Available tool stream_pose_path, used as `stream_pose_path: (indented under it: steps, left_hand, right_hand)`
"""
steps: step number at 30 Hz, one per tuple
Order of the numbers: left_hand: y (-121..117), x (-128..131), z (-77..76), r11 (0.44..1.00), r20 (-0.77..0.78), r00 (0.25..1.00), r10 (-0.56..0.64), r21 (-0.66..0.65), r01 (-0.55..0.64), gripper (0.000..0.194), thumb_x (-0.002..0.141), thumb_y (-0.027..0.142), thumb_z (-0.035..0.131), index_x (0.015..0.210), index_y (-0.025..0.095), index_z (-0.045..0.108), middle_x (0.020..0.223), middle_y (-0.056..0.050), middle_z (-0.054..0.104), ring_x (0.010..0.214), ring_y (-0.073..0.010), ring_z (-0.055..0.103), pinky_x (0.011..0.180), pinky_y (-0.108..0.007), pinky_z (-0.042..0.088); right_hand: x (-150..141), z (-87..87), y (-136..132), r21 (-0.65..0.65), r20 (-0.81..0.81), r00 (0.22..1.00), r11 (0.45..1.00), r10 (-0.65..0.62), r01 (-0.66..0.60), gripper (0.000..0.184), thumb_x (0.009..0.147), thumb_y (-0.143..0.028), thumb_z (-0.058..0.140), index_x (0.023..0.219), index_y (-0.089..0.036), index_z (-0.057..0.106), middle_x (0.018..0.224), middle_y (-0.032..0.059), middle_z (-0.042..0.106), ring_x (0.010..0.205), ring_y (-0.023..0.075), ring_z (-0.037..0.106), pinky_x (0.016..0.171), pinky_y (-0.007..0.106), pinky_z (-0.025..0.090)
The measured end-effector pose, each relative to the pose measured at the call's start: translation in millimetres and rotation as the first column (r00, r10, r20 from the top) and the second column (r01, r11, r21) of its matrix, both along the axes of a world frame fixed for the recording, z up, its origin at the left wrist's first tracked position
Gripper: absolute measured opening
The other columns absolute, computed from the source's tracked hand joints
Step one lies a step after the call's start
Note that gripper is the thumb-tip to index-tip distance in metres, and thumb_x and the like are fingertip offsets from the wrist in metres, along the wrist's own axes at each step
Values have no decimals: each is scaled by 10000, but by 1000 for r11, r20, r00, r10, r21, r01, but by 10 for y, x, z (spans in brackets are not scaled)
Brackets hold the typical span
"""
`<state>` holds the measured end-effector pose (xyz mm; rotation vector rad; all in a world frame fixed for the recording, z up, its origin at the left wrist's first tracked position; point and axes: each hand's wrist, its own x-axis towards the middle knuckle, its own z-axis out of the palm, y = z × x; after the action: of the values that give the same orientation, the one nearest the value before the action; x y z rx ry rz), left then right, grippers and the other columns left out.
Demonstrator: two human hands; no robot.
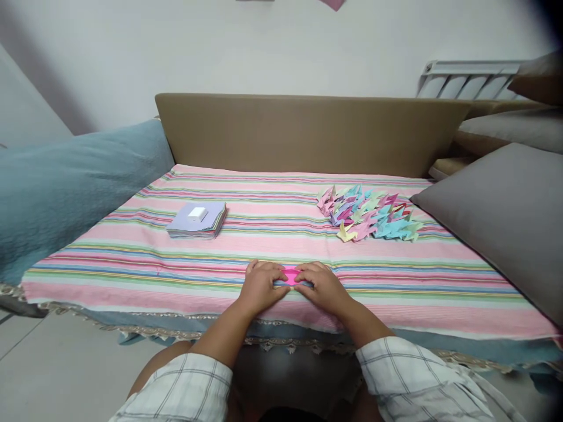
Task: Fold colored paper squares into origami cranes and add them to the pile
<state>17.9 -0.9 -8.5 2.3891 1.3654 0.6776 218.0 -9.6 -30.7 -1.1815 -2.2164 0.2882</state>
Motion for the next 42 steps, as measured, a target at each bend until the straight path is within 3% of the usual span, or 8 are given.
stream_pose_path:
  steps: [9,14,19,24,28,32,37,42]
  left_hand:
    - [10,36,-40,995,-35,999,9,100,-5,135,793,327,588,719,240,659,910,-9,692,919,-188,574,939,-403,282]
    - [-9,90,-22,991,-22,996,83,112,-80,156,794,281,558,673,215,630,886,-11,686,862,-180,563,913,-379,304]
    - [-25,152,-38,980,-22,987,160,120,-157,132,763,253,570,644,213,612,840,-9,677,839,-190,544,903,-374,313]
    - [-29,165,-35,976,-18,978,208,74,-206,50,734,273,616,722,229,596,777,9,649,826,-197,534,915,-374,315]
    - [-18,144,-20,973,1,973,230,15,-230,208,707,286,659,902,254,593,840,15,650,856,-202,537,926,-378,314]
    - [5,130,-24,979,22,979,203,-20,-202,302,711,258,659,1007,293,606,970,25,667,933,-205,533,955,-385,291]
    - [18,119,-57,989,58,987,148,-27,-147,80,742,254,623,808,269,666,923,29,679,926,-194,543,973,-410,274]
    - [4,119,-48,991,44,990,131,2,-131,120,741,202,609,814,270,675,960,18,681,945,-191,543,981,-423,270]
  right_hand:
    - [-82,8,-3,0,-31,998,999,-48,48,142,848,-263,535,793,-209,655,987,62,670,942,196,564,830,355,403]
    - [-156,43,-1,-66,-92,984,987,-149,144,138,789,-187,553,670,-205,621,919,36,680,893,183,572,819,326,395]
    - [-209,-15,24,-37,-102,976,981,-194,192,116,739,-152,548,641,-201,586,855,29,664,858,184,557,802,312,382]
    - [-202,-21,5,-75,-107,967,972,-232,225,14,749,-197,570,750,-206,580,830,20,639,839,191,532,781,316,383]
    - [-186,3,-4,-162,-147,948,952,-282,258,172,742,-229,595,911,-203,574,907,31,638,863,204,530,776,330,402]
    - [-179,0,9,-154,-172,954,963,-246,221,275,757,-217,589,1032,-223,593,1010,38,646,925,204,536,828,347,401]
    - [-169,-23,17,-75,-139,976,984,-169,160,112,790,-208,595,854,-244,680,927,25,670,902,191,554,826,341,401]
    - [-134,-31,18,-18,-68,990,992,-125,124,119,812,-225,596,879,-252,690,961,33,670,908,187,565,817,341,417]
